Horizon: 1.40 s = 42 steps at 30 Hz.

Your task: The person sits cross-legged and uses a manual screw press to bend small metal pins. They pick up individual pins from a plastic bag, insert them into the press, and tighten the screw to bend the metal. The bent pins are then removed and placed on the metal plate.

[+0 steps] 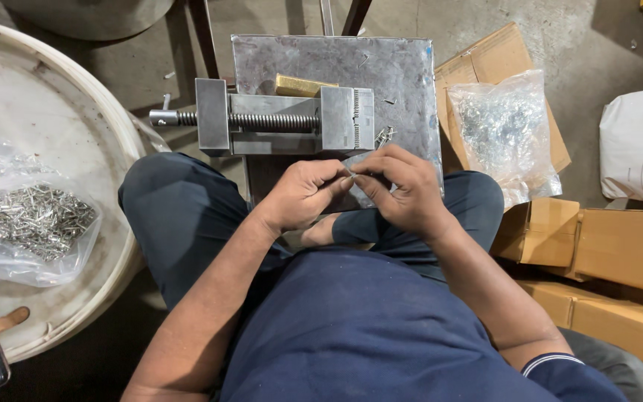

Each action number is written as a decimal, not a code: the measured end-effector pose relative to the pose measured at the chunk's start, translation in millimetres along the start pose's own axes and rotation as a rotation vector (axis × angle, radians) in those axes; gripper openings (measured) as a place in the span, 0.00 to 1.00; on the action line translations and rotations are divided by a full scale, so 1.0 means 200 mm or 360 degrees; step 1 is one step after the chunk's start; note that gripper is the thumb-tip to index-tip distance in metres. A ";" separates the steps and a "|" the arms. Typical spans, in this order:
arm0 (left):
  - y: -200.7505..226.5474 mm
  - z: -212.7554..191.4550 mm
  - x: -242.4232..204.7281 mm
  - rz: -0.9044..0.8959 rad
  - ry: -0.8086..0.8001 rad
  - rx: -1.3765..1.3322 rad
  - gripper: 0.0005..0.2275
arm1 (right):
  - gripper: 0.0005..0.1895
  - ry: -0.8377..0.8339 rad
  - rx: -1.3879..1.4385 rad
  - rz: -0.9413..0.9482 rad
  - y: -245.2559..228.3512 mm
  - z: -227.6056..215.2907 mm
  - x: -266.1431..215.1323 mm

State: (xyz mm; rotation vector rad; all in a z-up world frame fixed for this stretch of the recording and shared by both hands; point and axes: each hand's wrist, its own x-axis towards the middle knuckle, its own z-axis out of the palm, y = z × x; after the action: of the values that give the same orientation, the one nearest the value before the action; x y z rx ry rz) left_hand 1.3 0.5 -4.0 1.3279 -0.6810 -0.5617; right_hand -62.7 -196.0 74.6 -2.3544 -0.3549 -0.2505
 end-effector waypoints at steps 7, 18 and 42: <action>0.00 0.00 -0.01 -0.0047 -0.0022 -0.0040 0.07 | 0.04 0.0046 0.0064 0.0033 0.01 -0.02 0.02; 0.02 0.00 0.00 -0.0167 0.0169 0.0072 0.14 | 0.04 0.0084 -0.0111 -0.0001 0.00 -0.04 0.11; 0.00 0.01 0.00 -0.0230 0.0187 -0.0057 0.14 | 0.02 0.0153 -0.0145 0.0019 -0.02 -0.02 0.13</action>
State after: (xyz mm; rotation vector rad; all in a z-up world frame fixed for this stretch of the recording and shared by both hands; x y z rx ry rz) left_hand -1.1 -0.6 -4.0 1.3723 -0.4794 -0.6046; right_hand -38.9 -190.7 87.2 -2.4227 -0.2888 -0.3798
